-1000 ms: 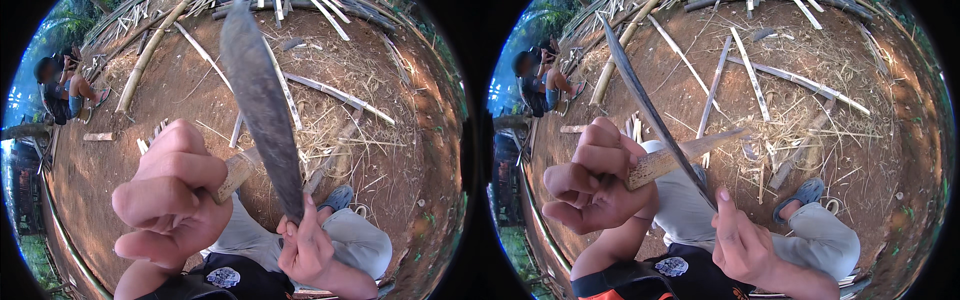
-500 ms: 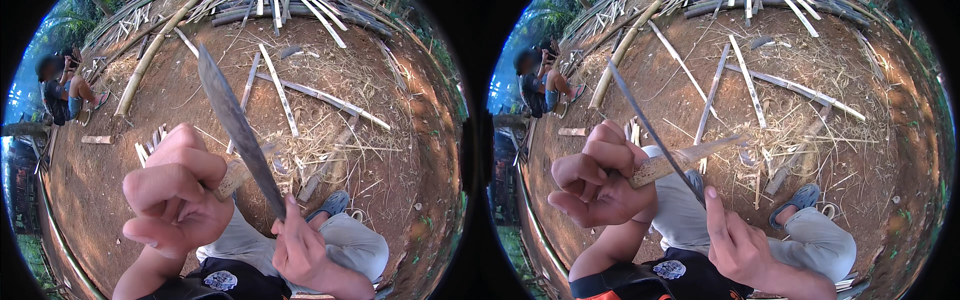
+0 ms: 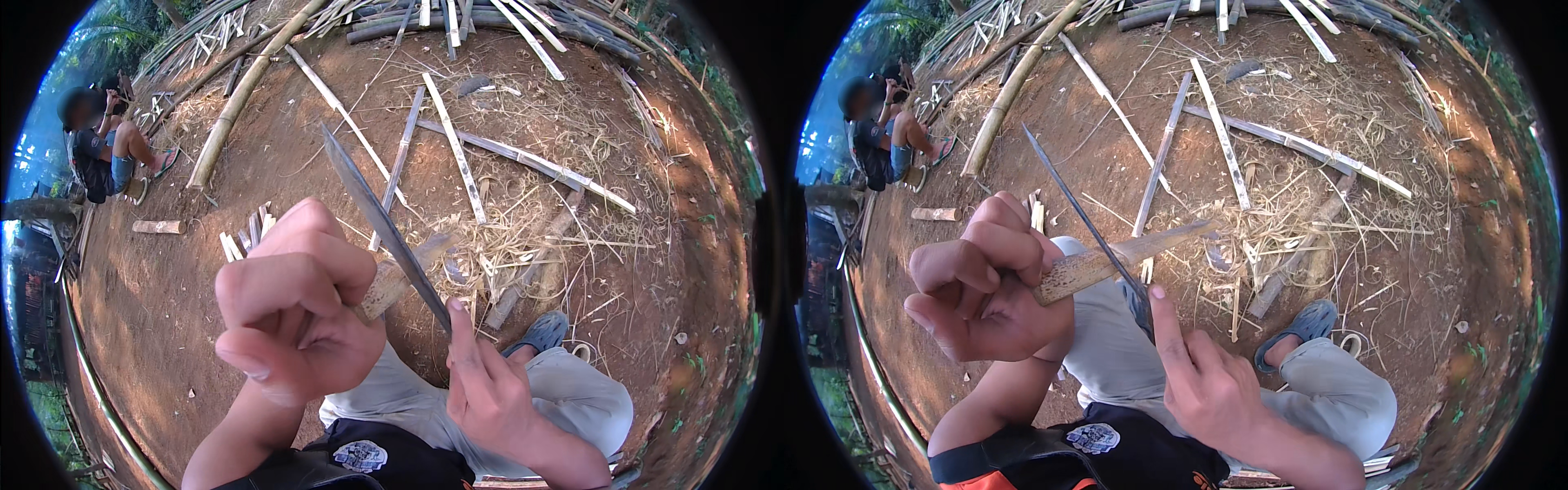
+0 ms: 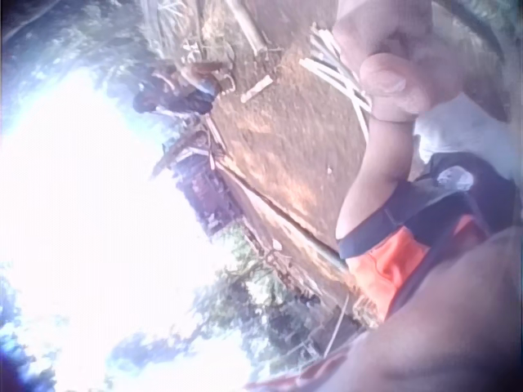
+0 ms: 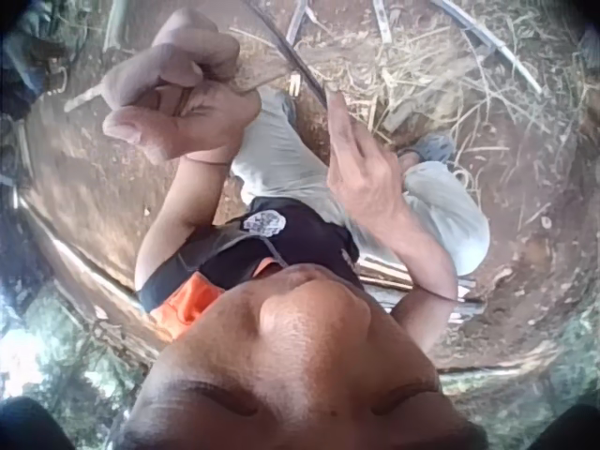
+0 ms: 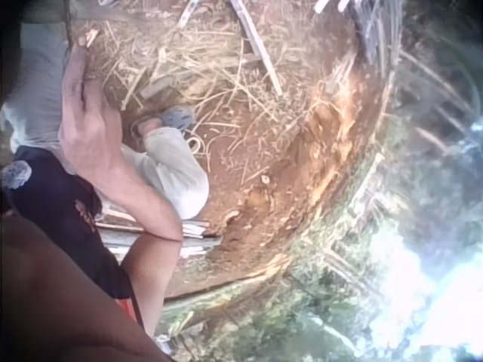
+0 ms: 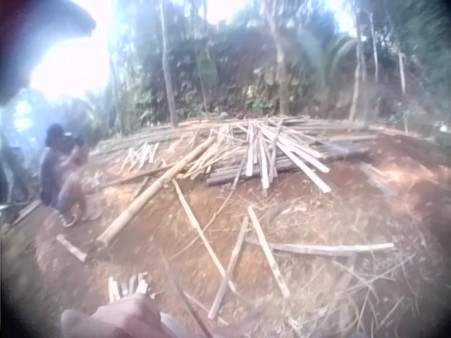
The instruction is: The person sits on the ground and uses a large knife to shave and split bamboo strips. They hold the bamboo in one hand and use the knife to remove the outer layer and split the material into thinner pieces.
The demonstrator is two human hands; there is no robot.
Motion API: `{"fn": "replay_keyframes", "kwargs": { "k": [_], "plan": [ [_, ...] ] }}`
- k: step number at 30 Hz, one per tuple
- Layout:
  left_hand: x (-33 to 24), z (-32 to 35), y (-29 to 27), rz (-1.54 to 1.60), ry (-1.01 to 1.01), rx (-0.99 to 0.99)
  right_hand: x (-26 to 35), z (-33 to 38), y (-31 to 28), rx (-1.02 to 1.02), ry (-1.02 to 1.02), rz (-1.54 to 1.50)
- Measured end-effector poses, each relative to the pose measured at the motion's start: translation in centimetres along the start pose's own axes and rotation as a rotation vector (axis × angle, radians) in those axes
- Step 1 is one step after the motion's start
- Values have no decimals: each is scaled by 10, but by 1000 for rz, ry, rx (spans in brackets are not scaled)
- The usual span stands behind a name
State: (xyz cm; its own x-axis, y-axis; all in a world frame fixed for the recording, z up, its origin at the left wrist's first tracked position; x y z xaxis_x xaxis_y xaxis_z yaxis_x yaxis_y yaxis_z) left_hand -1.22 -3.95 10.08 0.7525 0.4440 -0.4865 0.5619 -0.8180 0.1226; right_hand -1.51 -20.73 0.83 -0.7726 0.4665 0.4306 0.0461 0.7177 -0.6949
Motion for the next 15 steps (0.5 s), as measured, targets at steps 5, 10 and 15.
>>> {"fn": "replay_keyframes", "kwargs": {
  "k": [5,10,15],
  "plan": [
    [-4,0,1,32,62,19,11,-1,-14,-142,-110,17],
    [2,1,-2,-6,31,-34,3,-3,-5,-92,-15,-120],
    [-1,4,2,7,50,25,-5,1,8,90,34,41]
  ]
}}
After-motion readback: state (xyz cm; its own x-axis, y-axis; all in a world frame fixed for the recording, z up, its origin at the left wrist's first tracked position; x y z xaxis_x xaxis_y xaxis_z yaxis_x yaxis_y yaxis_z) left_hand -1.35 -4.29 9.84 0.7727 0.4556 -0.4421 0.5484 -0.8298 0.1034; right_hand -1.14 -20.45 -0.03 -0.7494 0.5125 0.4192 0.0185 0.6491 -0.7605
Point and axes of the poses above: each hand's wrist, its own z-axis away from the middle knuckle, its own y-axis out of the palm, x = y × z, the point moved 9 cm from there along -z, towards the middle knuckle, and after that the axes turned 14 degrees about -x, right-handed, at the moved point
